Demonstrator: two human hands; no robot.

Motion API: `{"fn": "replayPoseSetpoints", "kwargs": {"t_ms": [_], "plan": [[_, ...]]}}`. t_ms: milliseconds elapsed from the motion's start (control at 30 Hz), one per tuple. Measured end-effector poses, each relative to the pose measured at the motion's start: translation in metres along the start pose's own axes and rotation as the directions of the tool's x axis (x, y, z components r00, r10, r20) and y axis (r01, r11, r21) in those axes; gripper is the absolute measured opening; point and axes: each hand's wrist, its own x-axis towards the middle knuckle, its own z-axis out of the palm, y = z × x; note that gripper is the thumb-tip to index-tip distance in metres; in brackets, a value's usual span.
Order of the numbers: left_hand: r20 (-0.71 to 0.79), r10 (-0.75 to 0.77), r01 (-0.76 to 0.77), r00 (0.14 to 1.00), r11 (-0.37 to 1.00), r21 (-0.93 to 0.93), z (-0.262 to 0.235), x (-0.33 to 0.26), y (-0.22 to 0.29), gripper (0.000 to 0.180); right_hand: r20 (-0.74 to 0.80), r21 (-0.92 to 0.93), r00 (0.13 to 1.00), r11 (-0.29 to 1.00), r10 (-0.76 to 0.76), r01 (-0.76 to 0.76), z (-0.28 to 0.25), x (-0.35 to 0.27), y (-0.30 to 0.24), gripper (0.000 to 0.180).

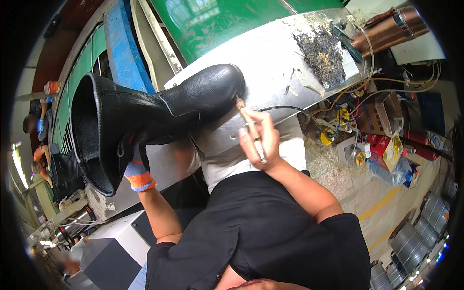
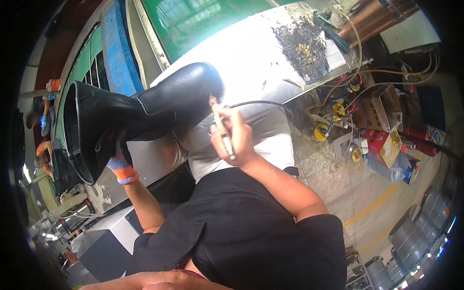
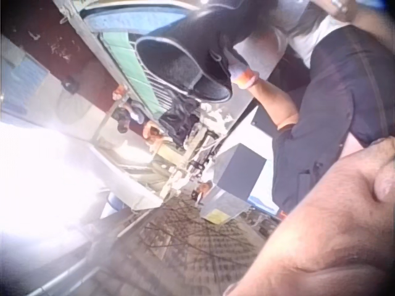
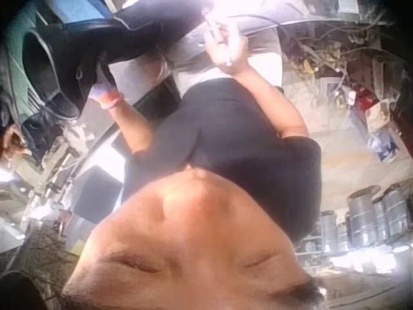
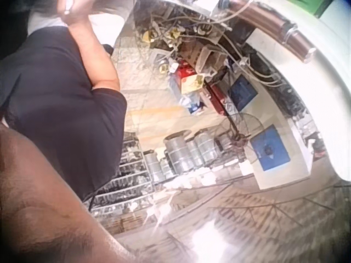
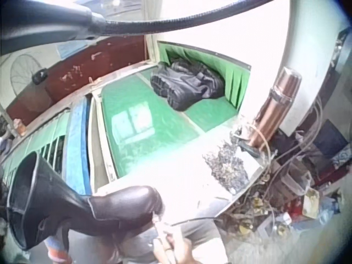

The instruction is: The person uses a handheld buffing tool to polish the outer surface and edges of several black leather boots, picking them up from a conveyor belt and placing them back after finishing each one.

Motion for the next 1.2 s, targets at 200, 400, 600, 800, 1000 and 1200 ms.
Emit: {"fn": "replayPoseSetpoints", "kwargs": {"t_ms": [200, 400, 600, 800, 1000, 1200], "plan": [[0.062, -0.075, 0.082, 0.995, 0.99, -0.118, 0.004, -0.008, -0.033, 0.027, 0.208, 0.083, 0.976, 0.993, 0.07, -0.089, -0.003, -0.014, -0.015, 0.044], [0.02, -0.22, 0.206, 0.975, 0.874, -0.441, 0.012, 0.007, -0.037, 0.028, 0.012, 0.085, 0.998, 0.994, 0.062, -0.063, -0.046, 0.014, -0.001, 0.038], [-0.173, -0.256, 0.129, 0.951, 0.838, -0.53, 0.026, -0.004, -0.032, 0.024, 0.028, -0.188, 0.994, 0.976, -0.105, 0.109, -0.045, 0.08, 0.017, 0.064], [-0.117, -0.059, 0.033, 0.991, 0.975, -0.218, 0.017, 0.012, -0.016, 0.024, 0.226, -0.225, 0.974, 0.973, 0.002, 0.05, -0.024, 0.118, 0.022, 0.075], [-0.113, -0.171, 0.131, 0.979, 0.947, -0.293, 0.019, 0.005, -0.021, 0.023, 0.143, -0.412, 0.971, 0.88, -0.194, 0.237, -0.022, 0.076, 0.008, 0.078], [-0.126, -0.136, 0.104, 0.983, 0.967, -0.233, 0.022, 0.002, -0.024, 0.024, 0.178, 0.004, 0.979, 0.995, 0.097, -0.099, -0.054, 0.041, -0.011, 0.05]]}}
